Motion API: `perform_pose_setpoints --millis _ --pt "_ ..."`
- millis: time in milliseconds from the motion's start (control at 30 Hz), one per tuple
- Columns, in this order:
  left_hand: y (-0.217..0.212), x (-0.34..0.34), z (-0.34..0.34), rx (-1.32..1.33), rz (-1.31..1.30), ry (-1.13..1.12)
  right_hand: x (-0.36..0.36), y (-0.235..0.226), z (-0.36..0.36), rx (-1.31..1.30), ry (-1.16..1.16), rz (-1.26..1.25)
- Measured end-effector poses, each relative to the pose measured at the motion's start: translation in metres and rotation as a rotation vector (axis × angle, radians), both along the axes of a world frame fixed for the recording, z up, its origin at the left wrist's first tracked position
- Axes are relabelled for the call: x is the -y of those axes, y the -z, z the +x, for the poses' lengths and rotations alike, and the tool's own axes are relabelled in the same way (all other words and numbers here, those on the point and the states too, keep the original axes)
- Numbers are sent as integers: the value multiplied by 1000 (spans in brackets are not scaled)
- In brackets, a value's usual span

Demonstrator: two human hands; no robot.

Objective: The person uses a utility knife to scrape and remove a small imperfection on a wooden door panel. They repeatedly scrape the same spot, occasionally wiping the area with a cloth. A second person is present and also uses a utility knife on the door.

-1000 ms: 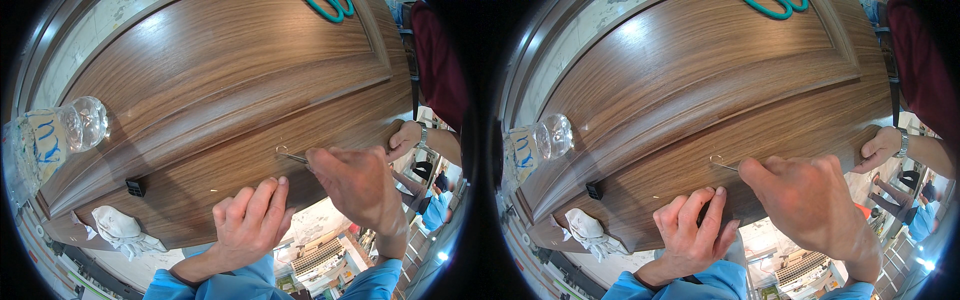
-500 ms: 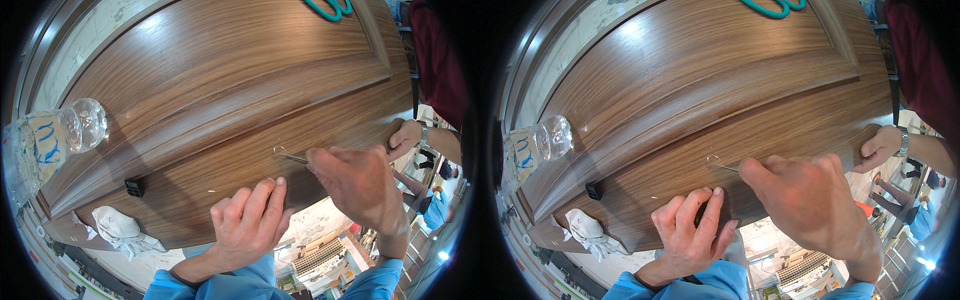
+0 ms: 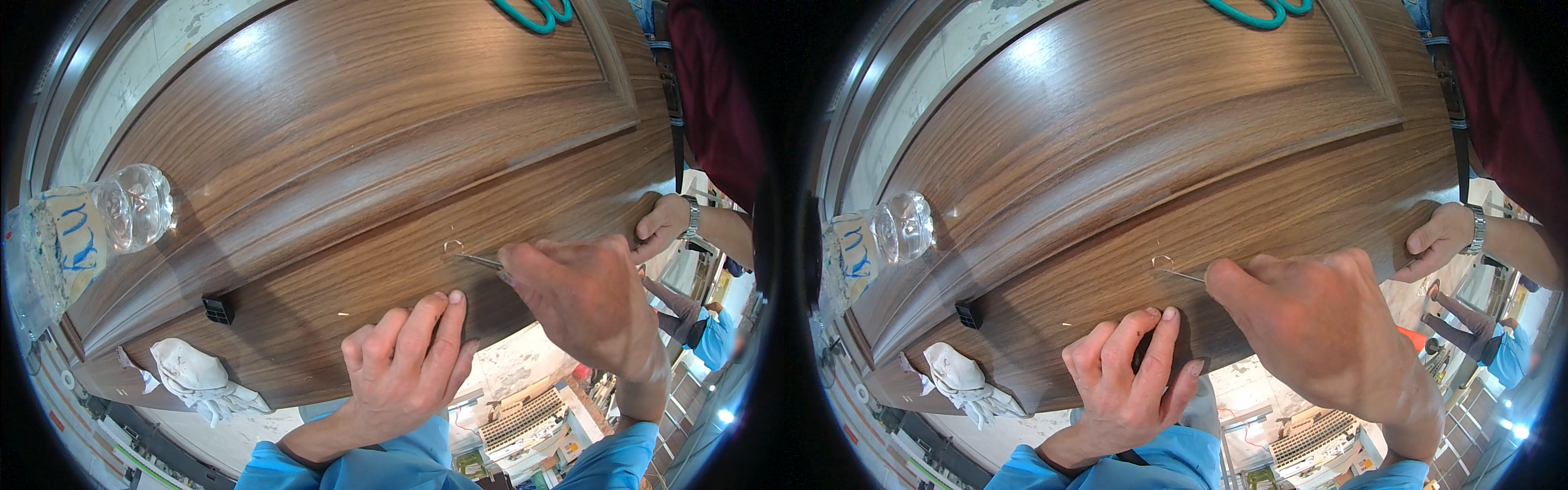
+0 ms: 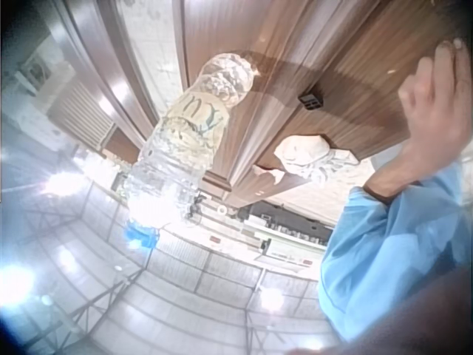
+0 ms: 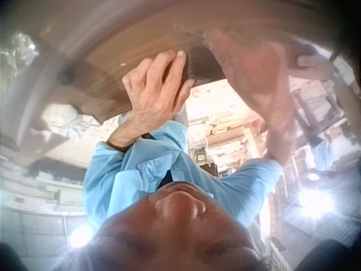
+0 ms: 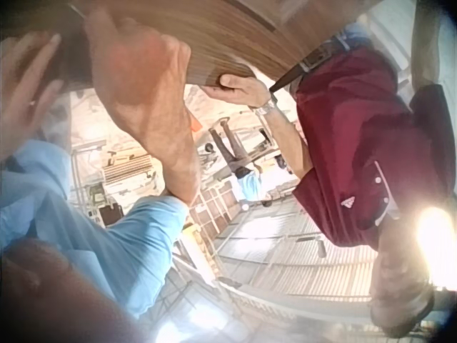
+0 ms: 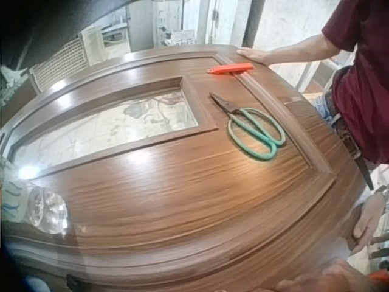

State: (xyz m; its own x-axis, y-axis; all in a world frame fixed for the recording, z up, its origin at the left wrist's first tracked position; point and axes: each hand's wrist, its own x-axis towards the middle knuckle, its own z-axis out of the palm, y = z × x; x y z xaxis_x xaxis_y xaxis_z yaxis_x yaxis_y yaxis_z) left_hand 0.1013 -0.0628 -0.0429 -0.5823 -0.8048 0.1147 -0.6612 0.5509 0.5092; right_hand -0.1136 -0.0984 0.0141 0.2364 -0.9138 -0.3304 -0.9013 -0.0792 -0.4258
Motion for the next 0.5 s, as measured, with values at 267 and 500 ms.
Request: perform_pose_setpoints --millis 267,500 --pt "0 0 0 6 10 2 1 0 -1 -12 -11 25" --pt "-1 1 1 1 12 2 2 -2 -1 -12 -25 28"
